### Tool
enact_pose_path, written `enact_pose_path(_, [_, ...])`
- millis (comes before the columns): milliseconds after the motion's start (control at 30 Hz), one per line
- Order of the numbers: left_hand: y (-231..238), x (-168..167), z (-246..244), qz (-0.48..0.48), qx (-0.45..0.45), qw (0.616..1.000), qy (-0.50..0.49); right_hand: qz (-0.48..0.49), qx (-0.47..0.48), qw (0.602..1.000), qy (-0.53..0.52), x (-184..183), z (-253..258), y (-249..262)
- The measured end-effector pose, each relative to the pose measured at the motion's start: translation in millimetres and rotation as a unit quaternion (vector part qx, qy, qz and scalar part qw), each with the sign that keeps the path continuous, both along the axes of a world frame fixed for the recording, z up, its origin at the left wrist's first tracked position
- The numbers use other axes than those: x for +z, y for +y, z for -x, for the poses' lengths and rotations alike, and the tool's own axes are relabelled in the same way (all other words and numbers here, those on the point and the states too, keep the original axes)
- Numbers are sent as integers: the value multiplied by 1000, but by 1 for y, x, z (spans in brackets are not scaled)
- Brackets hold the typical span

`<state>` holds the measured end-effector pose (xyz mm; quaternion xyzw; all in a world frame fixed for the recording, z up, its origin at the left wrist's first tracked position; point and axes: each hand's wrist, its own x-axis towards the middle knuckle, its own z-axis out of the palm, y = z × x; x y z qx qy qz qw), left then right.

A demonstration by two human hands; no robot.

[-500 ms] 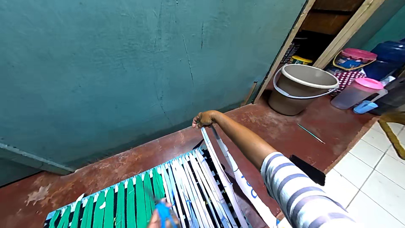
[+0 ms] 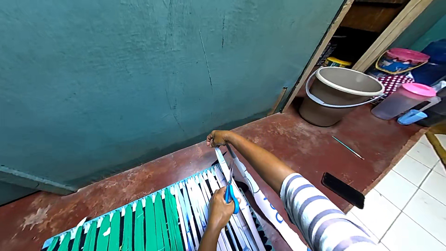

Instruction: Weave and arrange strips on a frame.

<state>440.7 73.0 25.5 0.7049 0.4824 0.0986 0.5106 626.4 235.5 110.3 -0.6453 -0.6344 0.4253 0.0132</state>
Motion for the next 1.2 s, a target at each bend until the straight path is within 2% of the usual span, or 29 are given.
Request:
enact_pose_path(100, [15, 6, -9, -9, -30, 998, 46, -7, 6, 1000, 3, 2, 1, -3])
enact_pose_path(433, [47, 25, -41, -49, -34, 998, 30, -26, 13, 999, 16, 2, 9, -4])
enact_pose_path(600, [47, 21, -41, -46, -29, 999, -1, -36, 20, 999, 0, 5, 8, -4])
enact_pose_path(967, [42, 13, -40, -26, -73, 996, 43, -33, 21, 999, -8, -10, 12, 7])
enact_pose_path(1200, [42, 5, -39, -44, -74, 996, 11, -29, 21, 999, -10, -9, 15, 8])
